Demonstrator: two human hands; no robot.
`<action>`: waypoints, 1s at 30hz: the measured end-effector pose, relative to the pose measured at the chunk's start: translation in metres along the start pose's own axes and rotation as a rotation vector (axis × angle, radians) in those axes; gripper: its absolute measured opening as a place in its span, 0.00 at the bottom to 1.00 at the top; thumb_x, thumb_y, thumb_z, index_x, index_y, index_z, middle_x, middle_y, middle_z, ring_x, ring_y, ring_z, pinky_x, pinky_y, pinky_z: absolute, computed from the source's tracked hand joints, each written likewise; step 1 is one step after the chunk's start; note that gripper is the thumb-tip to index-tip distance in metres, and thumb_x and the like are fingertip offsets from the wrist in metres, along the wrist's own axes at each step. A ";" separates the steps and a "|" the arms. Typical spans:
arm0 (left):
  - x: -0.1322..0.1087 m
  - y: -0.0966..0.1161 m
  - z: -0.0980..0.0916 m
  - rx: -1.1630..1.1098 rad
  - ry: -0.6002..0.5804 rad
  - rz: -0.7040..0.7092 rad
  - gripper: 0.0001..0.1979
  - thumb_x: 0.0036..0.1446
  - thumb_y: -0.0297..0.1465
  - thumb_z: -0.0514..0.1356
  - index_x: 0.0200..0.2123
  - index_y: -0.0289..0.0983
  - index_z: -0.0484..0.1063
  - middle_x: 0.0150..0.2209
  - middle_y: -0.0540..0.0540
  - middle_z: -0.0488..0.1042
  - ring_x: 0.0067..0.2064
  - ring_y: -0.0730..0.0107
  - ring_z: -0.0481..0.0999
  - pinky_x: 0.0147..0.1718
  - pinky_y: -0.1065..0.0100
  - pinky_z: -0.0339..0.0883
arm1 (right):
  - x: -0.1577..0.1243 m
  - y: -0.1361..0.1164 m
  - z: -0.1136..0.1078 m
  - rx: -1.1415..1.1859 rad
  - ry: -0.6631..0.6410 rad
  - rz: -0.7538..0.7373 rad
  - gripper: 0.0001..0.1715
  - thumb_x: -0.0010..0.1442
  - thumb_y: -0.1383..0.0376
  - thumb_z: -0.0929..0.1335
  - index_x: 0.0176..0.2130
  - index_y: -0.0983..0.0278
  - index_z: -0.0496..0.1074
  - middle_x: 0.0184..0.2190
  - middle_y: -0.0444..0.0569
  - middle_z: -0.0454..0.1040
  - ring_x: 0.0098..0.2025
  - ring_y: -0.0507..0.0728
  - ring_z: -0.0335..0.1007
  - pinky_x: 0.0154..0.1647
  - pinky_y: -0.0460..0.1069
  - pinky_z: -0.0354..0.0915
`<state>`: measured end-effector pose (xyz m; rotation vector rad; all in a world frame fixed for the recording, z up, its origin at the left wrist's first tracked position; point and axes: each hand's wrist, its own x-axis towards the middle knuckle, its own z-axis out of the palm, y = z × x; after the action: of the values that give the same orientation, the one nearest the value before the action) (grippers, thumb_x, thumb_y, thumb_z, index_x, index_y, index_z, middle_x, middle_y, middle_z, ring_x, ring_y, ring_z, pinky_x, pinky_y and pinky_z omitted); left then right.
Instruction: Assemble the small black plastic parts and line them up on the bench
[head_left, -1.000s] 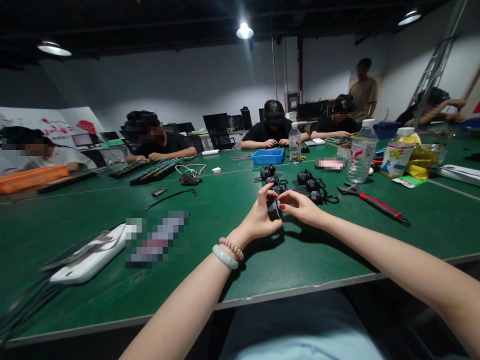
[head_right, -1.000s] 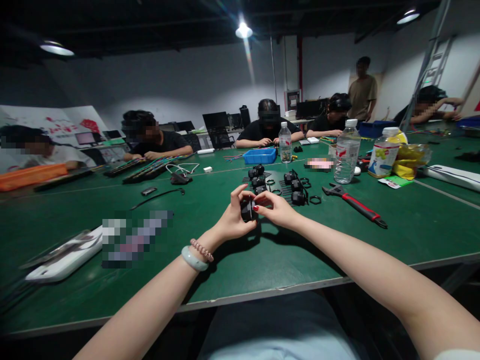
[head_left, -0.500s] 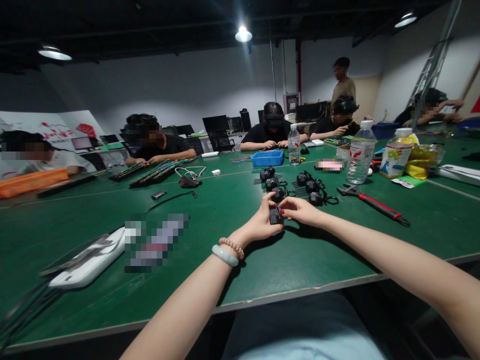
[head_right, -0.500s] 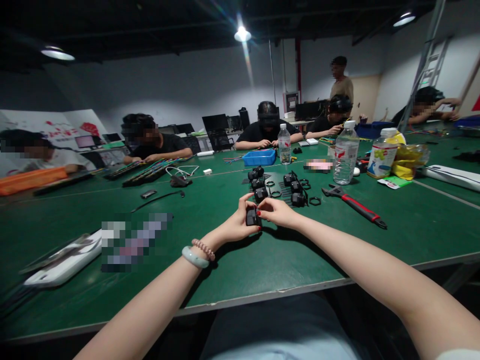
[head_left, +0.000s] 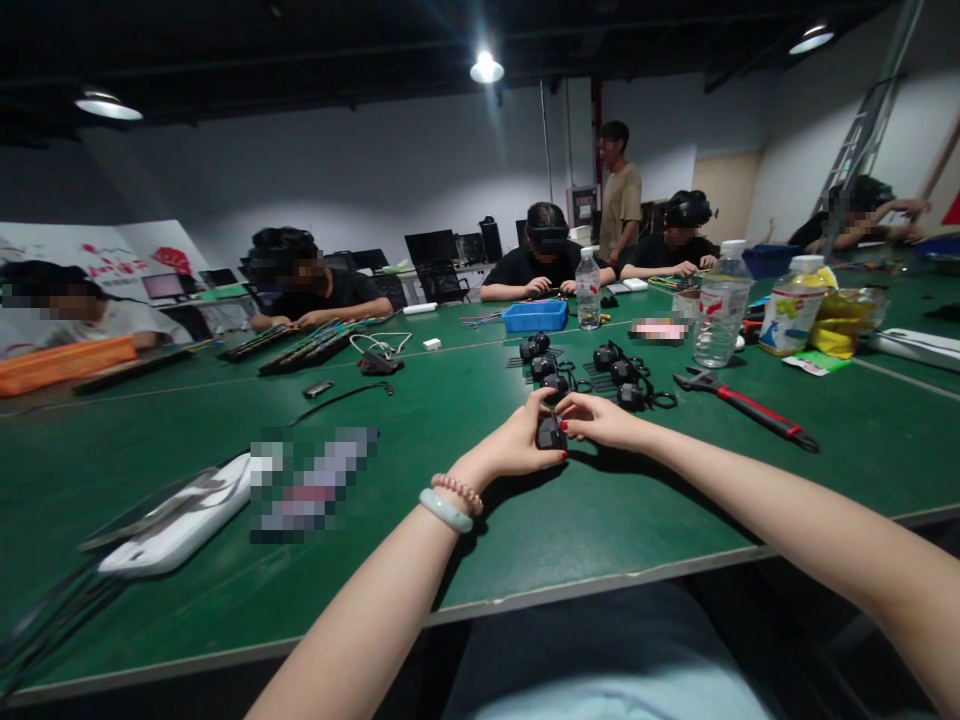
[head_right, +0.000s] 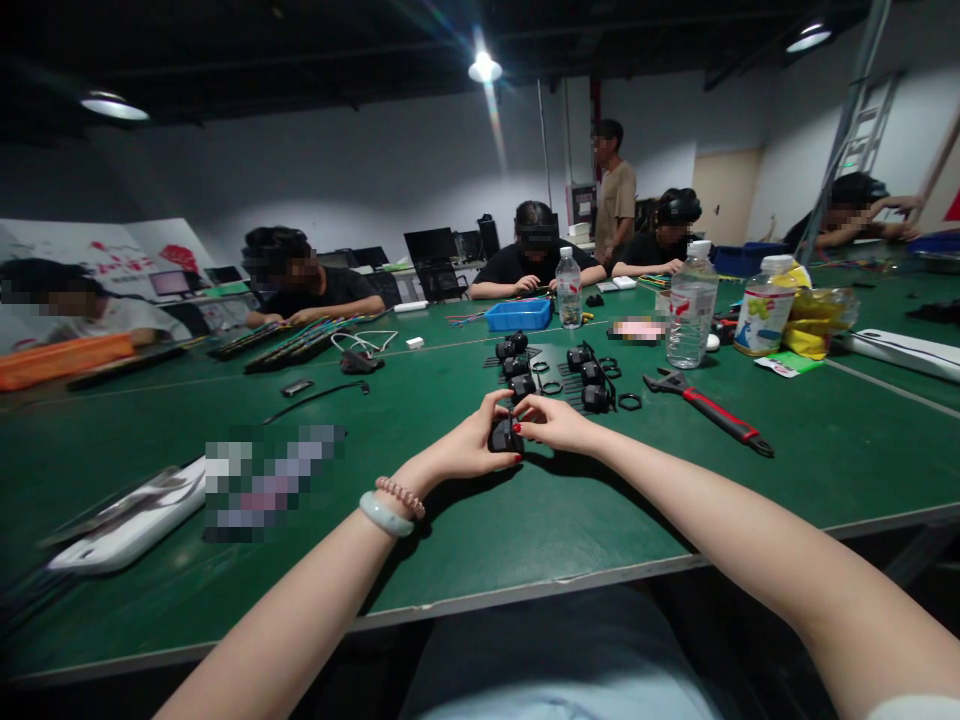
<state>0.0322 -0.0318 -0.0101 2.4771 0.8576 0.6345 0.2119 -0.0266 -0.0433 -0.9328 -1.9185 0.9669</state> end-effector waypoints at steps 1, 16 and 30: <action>0.000 0.001 -0.001 0.013 0.005 0.002 0.40 0.39 0.31 0.61 0.53 0.39 0.42 0.41 0.43 0.63 0.42 0.63 0.66 0.42 0.59 0.60 | 0.000 0.001 0.000 0.001 -0.004 0.000 0.15 0.48 0.64 0.64 0.38 0.66 0.64 0.31 0.46 0.69 0.28 0.49 0.63 0.28 0.45 0.60; 0.006 -0.002 0.010 -0.283 0.044 -0.070 0.44 0.40 0.32 0.62 0.54 0.38 0.36 0.40 0.44 0.64 0.40 0.66 0.68 0.40 0.60 0.62 | 0.001 0.003 -0.001 -0.053 0.002 -0.031 0.13 0.49 0.66 0.63 0.37 0.67 0.65 0.32 0.47 0.70 0.29 0.49 0.64 0.29 0.45 0.61; 0.007 0.000 0.009 -0.309 0.004 -0.079 0.41 0.39 0.26 0.59 0.53 0.39 0.37 0.37 0.47 0.60 0.31 0.76 0.67 0.28 0.71 0.65 | -0.004 0.001 -0.004 -0.152 0.001 -0.146 0.21 0.45 0.70 0.64 0.42 0.64 0.63 0.40 0.49 0.63 0.35 0.51 0.64 0.32 0.46 0.63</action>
<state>0.0420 -0.0298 -0.0160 2.1562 0.7883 0.6876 0.2175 -0.0283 -0.0433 -0.8645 -2.0506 0.7446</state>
